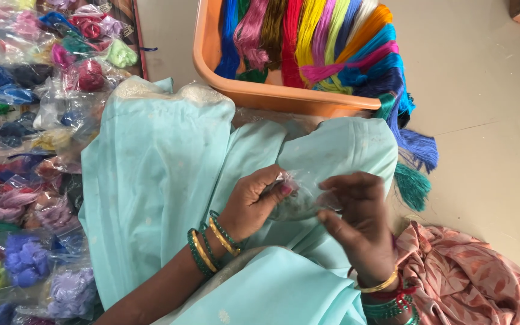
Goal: The person organizes and bundles bundles of colorful silk threads by hand. The person separates strands of thread from a basket, gathers them into bundles, and places them into small plastic bags.
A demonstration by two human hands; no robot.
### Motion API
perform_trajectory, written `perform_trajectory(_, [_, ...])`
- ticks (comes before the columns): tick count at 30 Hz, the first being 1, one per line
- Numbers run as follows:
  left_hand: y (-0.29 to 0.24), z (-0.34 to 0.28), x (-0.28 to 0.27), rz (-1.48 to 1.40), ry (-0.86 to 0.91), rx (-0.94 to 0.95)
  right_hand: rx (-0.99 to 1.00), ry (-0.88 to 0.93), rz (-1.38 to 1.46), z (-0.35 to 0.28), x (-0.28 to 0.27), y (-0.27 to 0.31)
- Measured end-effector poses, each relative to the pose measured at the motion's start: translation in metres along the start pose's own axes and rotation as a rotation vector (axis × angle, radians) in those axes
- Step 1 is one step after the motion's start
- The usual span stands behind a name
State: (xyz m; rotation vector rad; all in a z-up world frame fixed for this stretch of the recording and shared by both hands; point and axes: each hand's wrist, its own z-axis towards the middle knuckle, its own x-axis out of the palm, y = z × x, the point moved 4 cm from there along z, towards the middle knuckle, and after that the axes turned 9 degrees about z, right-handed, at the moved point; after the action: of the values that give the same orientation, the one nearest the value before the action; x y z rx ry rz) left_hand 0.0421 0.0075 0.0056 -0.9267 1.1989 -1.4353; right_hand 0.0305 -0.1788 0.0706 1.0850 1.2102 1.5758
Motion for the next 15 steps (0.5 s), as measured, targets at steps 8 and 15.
perform_trajectory(8, [-0.030,-0.014,-0.007,0.197,0.002,0.096,0.162,0.232,-0.462,0.002,0.000,-0.024])
perform_trajectory(15, [-0.038,-0.038,-0.014,0.231,0.043,-0.009,0.043,0.594,-0.490,0.010,0.021,-0.010])
